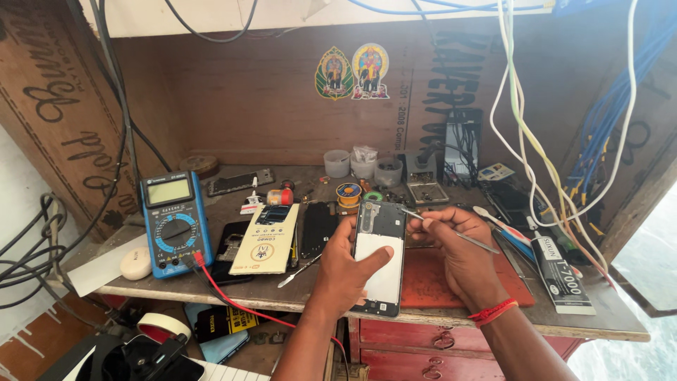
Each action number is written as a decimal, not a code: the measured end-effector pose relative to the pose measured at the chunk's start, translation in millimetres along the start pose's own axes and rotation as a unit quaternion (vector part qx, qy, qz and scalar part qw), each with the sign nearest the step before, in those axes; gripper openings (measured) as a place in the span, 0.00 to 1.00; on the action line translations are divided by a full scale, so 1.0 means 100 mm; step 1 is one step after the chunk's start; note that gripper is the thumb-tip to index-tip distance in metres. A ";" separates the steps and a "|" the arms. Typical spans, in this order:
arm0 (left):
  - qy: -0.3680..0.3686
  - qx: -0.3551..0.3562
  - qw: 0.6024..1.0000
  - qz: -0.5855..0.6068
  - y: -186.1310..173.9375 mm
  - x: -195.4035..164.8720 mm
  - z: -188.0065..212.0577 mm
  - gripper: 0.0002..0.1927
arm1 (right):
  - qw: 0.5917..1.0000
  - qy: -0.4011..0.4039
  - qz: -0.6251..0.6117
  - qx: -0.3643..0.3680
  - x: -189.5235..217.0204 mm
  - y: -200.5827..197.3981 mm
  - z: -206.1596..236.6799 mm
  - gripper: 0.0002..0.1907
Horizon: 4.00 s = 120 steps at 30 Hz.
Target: The person holds a disassembled smartphone in one hand and uses a thin metal pry tool with the other hand to work along the phone's edge and interior, repeatedly scraping and prying at the device. They later flip the phone over and continue working on its other side with the tool.
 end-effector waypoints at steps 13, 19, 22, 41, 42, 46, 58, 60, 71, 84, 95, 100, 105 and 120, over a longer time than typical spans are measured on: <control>0.020 0.004 1.000 -0.015 -0.01 -0.02 0.00 0.25 | 1.000 -0.014 0.004 0.003 0.01 -0.01 0.00 0.04; 0.048 0.014 0.999 -0.012 0.01 -0.07 -0.01 0.25 | 0.999 -0.036 -0.022 0.019 0.02 -0.03 0.00 0.02; 0.054 0.015 0.998 -0.009 0.02 -0.09 -0.02 0.26 | 0.999 -0.035 -0.019 0.023 0.00 -0.03 -0.01 0.02; -0.051 -0.108 0.993 -0.023 -0.24 0.15 0.02 0.16 | 0.992 0.037 0.005 0.121 -0.29 0.01 -0.06 0.01; -0.046 -0.120 0.992 -0.013 -0.26 0.17 0.01 0.15 | 0.989 0.036 0.028 0.139 -0.31 0.04 -0.06 0.02; 0.072 -0.117 0.990 0.014 -0.27 0.07 -0.05 0.13 | 0.977 0.057 0.094 0.184 -0.38 0.16 -0.02 0.02; 0.166 -0.125 0.976 -0.061 -0.23 -0.25 0.02 0.14 | 0.942 0.121 0.168 0.264 -0.29 0.55 0.22 0.04; 0.051 -0.149 0.986 -0.063 -0.28 -0.07 0.05 0.15 | 0.936 0.123 0.182 0.275 -0.29 0.57 0.25 0.03; 0.125 -0.139 0.979 -0.078 -0.25 -0.18 0.03 0.16 | 0.925 0.142 0.209 0.284 -0.41 0.57 0.22 0.05; 0.099 -0.141 0.979 -0.105 -0.26 -0.14 0.04 0.17 | 0.925 0.137 0.229 0.271 -0.39 0.56 0.22 0.05; 0.133 -0.138 0.975 -0.109 -0.26 -0.14 0.02 0.17 | 0.922 0.129 0.245 0.270 -0.35 0.59 0.24 0.04; 0.117 -0.141 0.976 -0.119 -0.27 -0.12 0.02 0.17 | 0.926 0.128 0.238 0.266 -0.34 0.59 0.23 0.04; 0.091 -0.143 0.981 -0.094 -0.27 -0.08 0.02 0.18 | 0.923 0.141 0.240 0.265 -0.37 0.58 0.23 0.04; 0.096 -0.143 0.979 -0.107 -0.28 -0.08 0.02 0.18 | 0.925 0.135 0.251 0.250 -0.37 0.57 0.21 0.03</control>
Point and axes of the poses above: each hand's wrist, its own z-axis away from the middle knuckle, its own y-axis out of the palm, x = y × z, the point moved 9 cm from there along -z, towards the middle knuckle, and after that the axes turned 11 degrees about y, right-handed, at the moved point
